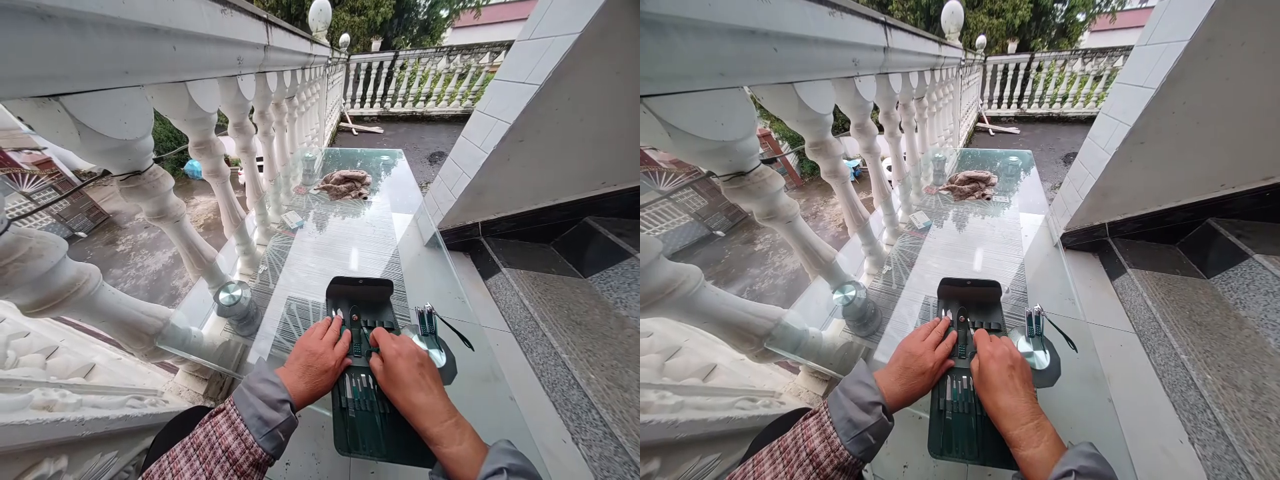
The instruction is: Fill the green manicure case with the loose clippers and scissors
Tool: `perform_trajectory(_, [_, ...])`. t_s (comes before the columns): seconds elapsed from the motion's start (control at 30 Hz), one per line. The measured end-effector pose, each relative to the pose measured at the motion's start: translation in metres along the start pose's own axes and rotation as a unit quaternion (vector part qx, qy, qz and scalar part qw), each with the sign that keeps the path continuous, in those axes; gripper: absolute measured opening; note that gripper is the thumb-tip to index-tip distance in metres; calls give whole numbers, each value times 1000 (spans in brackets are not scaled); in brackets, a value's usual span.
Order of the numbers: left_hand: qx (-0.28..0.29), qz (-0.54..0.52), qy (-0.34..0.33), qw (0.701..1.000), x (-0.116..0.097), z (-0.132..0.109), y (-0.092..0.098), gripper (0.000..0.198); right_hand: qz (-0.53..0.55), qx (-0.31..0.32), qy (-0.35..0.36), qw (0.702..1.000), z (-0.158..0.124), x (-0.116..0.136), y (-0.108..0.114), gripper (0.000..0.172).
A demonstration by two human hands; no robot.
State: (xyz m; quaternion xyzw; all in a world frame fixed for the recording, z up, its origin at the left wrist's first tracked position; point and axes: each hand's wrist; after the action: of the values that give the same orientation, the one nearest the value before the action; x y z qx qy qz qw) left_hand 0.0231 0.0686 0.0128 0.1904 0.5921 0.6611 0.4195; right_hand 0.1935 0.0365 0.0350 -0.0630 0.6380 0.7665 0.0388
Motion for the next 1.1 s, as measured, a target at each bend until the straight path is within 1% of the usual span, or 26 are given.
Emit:
perform_trajectory(0.1, [0,-2,0,1000,0,0,1,43,7,7,7,1000,-7,-6,2,15])
perform_trajectory(0.2, [6,0,1,1000,-1,1,2,43,32,29,15,999,-16,-13,3,15])
perform_trajectory(0.33, [10,1,0,1000,-1,1,4,44,87,54,37,994,-26,-22,4,13])
perform_trajectory(0.4, [9,1,0,1000,-1,1,4,45,125,71,37,989,-29,-28,6,11])
perform_trajectory(0.5, [5,3,0,1000,-1,0,3,45,200,94,11,975,-30,-42,12,7])
perform_trajectory(0.6, [-3,5,-3,1000,-1,1,3,42,249,76,-60,964,-25,-57,17,7])
perform_trajectory(0.7, [-1,11,-5,1000,-1,1,3,42,222,36,-145,963,-16,-66,13,8])
perform_trajectory(0.77, [-1,15,-5,1000,-1,2,3,41,190,22,-171,966,-9,-68,4,8])
perform_trajectory(0.93, [-14,10,-10,1000,0,2,2,38,121,20,-162,979,8,-65,-15,11])
perform_trajectory(1.1, [-10,13,-9,1000,-1,2,2,38,65,44,-157,984,18,-64,-20,15])
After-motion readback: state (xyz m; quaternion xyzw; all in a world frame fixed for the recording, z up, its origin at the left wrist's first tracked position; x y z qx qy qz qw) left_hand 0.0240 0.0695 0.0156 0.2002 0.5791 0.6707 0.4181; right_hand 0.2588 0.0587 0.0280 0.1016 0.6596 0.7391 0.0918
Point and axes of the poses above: each hand's wrist, its own z-axis towards the middle knuckle, its own y-axis out of the back of the hand, x = y × z, and after that the axes turned 15 degrees about -z, right-handed
